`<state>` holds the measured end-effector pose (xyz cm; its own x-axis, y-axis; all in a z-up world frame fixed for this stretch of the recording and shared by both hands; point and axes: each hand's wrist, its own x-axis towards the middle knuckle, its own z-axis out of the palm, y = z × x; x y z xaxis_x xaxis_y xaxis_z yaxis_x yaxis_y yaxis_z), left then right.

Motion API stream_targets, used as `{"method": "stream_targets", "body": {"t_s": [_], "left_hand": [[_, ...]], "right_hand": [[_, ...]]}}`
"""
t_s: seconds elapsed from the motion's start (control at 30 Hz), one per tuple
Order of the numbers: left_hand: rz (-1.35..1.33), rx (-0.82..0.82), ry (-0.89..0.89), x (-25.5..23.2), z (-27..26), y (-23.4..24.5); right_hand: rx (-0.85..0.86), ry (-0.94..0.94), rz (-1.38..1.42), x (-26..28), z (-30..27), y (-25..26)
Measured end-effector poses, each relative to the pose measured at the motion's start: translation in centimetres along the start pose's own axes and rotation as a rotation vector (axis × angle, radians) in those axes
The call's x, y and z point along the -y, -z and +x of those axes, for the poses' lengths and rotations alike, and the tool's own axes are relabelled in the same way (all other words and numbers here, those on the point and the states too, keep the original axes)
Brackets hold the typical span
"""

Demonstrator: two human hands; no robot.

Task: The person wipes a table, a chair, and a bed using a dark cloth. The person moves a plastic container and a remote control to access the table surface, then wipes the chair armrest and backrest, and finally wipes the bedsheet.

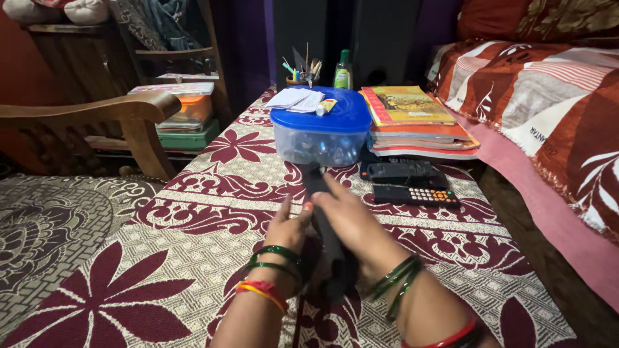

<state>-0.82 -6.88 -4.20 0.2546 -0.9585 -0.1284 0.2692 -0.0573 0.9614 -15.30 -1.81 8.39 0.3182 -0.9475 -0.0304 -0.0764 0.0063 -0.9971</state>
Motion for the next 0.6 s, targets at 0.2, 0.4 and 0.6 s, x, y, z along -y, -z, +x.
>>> {"method": "stream_targets", "body": {"t_s": [0.2, 0.4, 0.6], "left_hand": [[-0.163, 0.117, 0.273, -6.9, -6.0, 0.9], [-0.662, 0.326, 0.17, -7.5, -9.3, -0.5], [-0.419, 0.163, 0.265, -7.7, -9.8, -0.8]], "right_hand": [[-0.075, 0.077, -0.013, -1.3, -0.3, 1.9], [-0.278, 0.499, -0.765, -2.3, -1.2, -1.1], [-0.012, 0.578, -0.644, -1.2, -3.4, -3.6]]}}
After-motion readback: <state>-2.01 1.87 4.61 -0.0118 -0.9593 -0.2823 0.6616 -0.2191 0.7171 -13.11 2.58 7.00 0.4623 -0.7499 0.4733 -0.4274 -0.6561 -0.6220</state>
